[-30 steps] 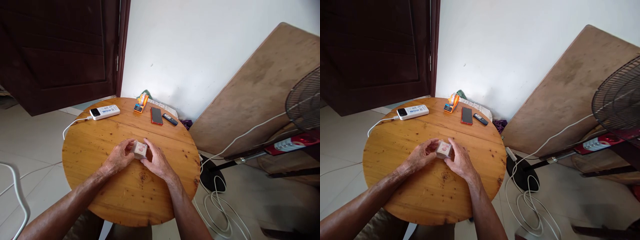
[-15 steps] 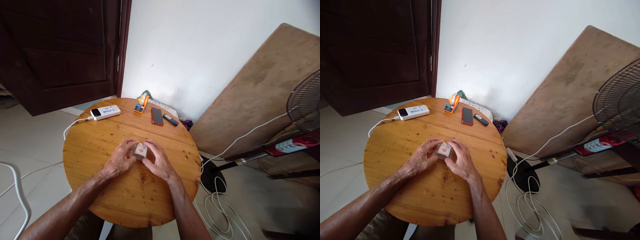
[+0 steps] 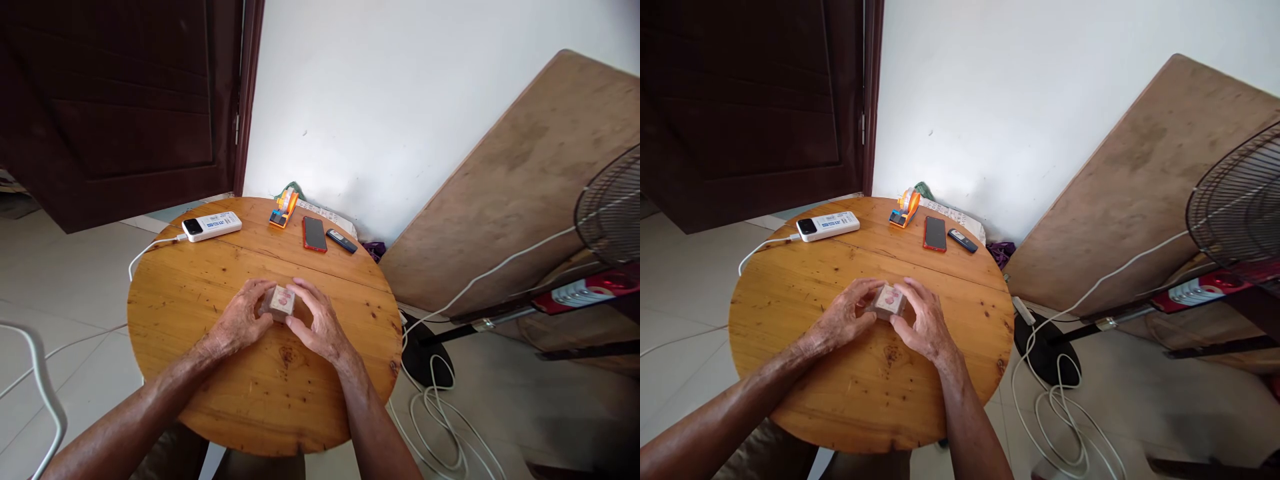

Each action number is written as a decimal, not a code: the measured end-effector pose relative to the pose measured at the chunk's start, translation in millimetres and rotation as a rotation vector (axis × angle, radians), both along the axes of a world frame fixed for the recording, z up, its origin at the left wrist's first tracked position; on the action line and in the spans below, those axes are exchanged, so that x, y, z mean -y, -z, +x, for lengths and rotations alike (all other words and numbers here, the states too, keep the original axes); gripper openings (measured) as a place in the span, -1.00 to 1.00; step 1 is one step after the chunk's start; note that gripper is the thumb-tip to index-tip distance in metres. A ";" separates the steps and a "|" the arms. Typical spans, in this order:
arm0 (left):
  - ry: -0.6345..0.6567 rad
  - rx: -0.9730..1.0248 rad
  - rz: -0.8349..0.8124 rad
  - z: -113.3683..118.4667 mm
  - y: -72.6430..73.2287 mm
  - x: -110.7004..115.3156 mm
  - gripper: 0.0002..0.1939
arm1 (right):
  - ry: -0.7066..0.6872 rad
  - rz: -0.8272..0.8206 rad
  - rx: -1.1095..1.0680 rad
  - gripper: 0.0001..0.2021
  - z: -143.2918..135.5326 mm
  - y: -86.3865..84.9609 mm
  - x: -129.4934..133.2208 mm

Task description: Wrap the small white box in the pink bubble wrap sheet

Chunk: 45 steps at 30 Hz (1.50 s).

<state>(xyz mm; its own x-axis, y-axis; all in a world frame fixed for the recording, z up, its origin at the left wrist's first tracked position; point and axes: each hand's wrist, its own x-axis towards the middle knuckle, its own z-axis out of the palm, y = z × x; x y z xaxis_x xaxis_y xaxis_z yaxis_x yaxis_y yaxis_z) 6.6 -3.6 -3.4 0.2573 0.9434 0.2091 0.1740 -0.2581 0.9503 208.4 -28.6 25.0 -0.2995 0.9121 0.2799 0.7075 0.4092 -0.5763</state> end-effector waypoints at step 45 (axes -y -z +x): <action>-0.103 0.661 -0.585 -4.3 -17.1 -8.0 -0.54 | 0.256 -0.210 -0.373 -0.58 7.6 8.2 -10.9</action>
